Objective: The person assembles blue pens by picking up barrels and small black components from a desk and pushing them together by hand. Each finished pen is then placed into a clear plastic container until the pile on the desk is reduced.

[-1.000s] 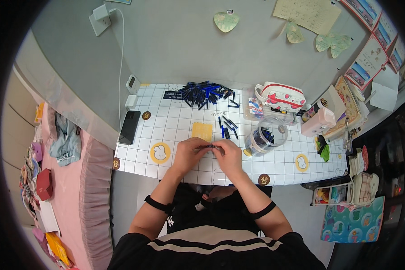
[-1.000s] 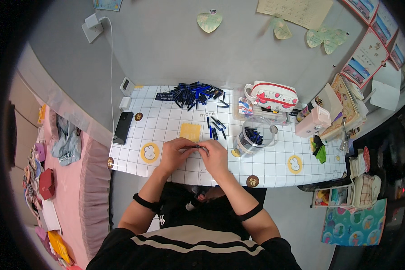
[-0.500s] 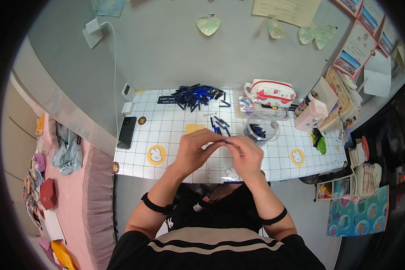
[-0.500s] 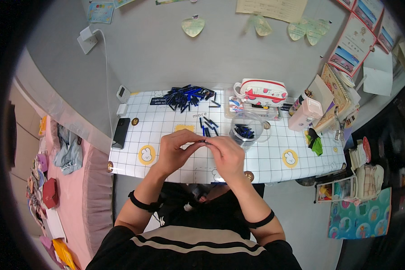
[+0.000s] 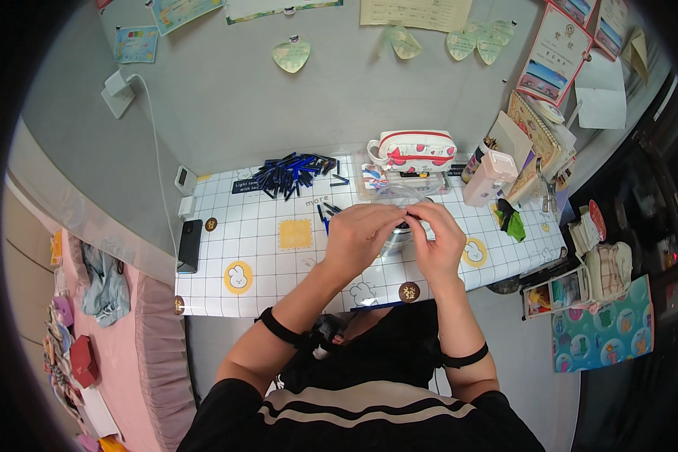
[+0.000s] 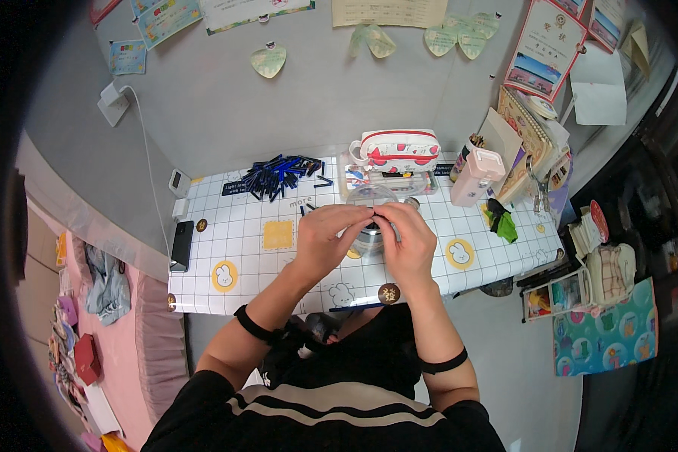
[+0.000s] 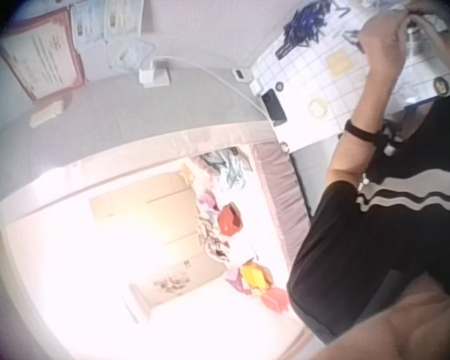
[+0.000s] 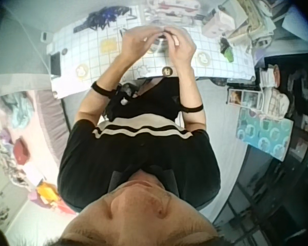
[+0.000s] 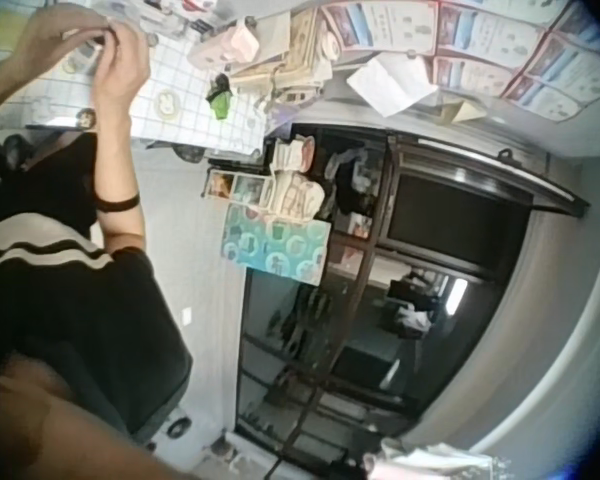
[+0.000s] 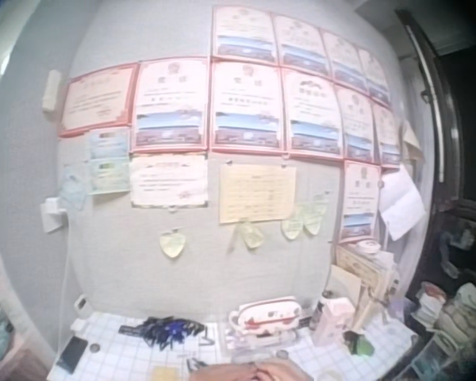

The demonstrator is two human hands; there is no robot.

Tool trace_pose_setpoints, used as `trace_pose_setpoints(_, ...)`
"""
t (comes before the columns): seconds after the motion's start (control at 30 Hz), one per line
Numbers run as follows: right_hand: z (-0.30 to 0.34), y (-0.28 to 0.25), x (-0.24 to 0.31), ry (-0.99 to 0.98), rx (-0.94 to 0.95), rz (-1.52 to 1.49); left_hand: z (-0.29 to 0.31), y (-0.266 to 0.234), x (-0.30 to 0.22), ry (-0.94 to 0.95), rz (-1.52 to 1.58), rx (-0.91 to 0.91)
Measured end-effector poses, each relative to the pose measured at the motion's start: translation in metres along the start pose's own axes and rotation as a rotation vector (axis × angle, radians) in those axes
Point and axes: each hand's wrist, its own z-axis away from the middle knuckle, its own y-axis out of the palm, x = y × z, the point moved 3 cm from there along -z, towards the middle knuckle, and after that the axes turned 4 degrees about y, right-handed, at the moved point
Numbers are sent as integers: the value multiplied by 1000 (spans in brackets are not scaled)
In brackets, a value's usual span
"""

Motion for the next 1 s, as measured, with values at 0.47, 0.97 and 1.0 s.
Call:
trace_pose_setpoints(0.47,24,29,19,-104,77,-36,21,-42,28,-194,-288,-63)
trace_pose_setpoints(0.97,64,95,-9,66,680,378,72,-28,52,-398,-513,567)
trace_pose_setpoints(1.0,63,95,-8,59,683,364,72,-28,52,-396,-509,564)
